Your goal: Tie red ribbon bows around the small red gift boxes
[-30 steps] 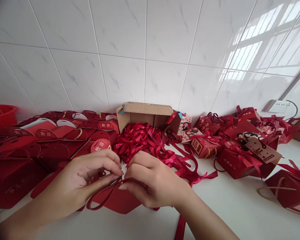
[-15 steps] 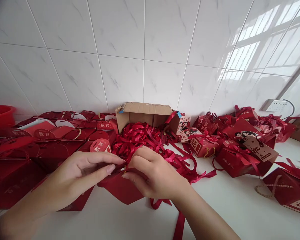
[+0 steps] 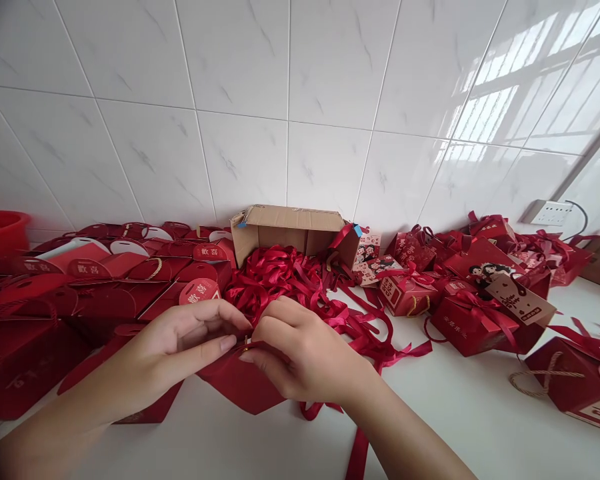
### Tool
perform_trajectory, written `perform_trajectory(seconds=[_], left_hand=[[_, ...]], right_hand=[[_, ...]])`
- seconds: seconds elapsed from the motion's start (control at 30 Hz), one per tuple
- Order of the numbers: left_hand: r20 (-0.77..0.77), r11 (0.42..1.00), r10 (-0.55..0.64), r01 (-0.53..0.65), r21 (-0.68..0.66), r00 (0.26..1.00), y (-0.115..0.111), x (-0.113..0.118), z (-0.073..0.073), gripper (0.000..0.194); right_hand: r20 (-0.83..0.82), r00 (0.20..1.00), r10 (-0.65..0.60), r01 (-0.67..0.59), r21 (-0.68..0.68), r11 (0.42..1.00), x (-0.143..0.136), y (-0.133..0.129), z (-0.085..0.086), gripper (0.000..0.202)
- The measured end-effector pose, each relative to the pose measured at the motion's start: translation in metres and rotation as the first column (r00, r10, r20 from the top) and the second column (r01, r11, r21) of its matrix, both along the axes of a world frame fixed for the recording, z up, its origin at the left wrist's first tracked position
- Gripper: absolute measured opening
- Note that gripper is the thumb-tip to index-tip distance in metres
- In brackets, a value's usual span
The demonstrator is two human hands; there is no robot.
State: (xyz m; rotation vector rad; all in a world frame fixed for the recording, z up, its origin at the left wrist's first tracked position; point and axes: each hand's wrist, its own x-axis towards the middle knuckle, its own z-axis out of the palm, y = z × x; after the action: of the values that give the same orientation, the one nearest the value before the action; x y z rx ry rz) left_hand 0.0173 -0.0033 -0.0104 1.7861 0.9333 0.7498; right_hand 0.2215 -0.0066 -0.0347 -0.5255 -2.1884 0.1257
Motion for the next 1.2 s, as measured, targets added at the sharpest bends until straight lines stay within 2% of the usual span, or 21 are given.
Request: perform_trajectory(seconds=[0.2, 0.3, 0.43, 0.6, 0.7, 0.83, 0.9, 0.97, 1.1, 1.2], left_hand=[[-0.050, 0.999, 0.026, -0.024, 0.044, 0.998, 0.000, 0.000, -0.002, 0.018], [-0.050, 0.996, 0.049, -0.045, 0.076, 0.998, 0.001, -0.002, -0.001, 0.022], [-0.021, 0.994, 0.028, -0.026, 0.106, 0.999, 0.002, -0.002, 0.004, 0.028], [0.038, 0.999, 0.006, -0.007, 0.038, 0.999, -0.001, 0.001, 0.008, 0.033], [0.082, 1.000, 0.010, -0.012, 0.018, 0.997, -0.003, 0.001, 0.005, 0.035], [0.164, 0.999, 0.026, -0.033, 0.042, 0.986, -0.004, 0.000, -0.001, 0.045], [0.185, 0.996, 0.008, -0.024, 0.084, 0.983, -0.004, 0.001, -0.003, 0.047], [0.178, 0.984, -0.032, -0.001, 0.181, 0.983, -0.003, 0.001, -0.005, 0.046], [0.123, 0.911, -0.073, 0.016, 0.411, 0.990, -0.001, 0.001, -0.007, 0.044], [0.083, 0.860, -0.161, 0.098, 0.501, 0.983, 0.002, -0.002, -0.007, 0.047]], right_hand=[[-0.002, 1.000, -0.006, 0.006, 0.011, 1.000, -0.001, 0.001, -0.002, 0.005], [-0.063, 0.995, -0.072, 0.071, -0.020, 0.997, -0.001, 0.001, -0.004, 0.005], [-0.136, 0.973, -0.188, 0.176, -0.091, 0.980, -0.002, 0.002, -0.005, 0.029], [-0.157, 0.968, -0.197, 0.187, -0.082, 0.979, -0.004, 0.002, -0.004, 0.008], [-0.166, 0.965, -0.202, 0.190, -0.090, 0.978, -0.005, 0.001, -0.003, 0.009], [-0.169, 0.973, -0.157, 0.158, -0.008, 0.987, -0.005, -0.001, -0.001, 0.011], [-0.166, 0.976, -0.139, 0.149, 0.047, 0.988, -0.005, -0.002, 0.000, 0.011], [-0.164, 0.977, -0.138, 0.154, 0.087, 0.984, -0.005, -0.004, 0.001, 0.011], [-0.164, 0.977, -0.139, 0.162, 0.136, 0.977, -0.003, -0.006, 0.002, 0.013], [-0.168, 0.974, -0.152, 0.185, 0.200, 0.962, -0.002, -0.007, 0.003, 0.015]])
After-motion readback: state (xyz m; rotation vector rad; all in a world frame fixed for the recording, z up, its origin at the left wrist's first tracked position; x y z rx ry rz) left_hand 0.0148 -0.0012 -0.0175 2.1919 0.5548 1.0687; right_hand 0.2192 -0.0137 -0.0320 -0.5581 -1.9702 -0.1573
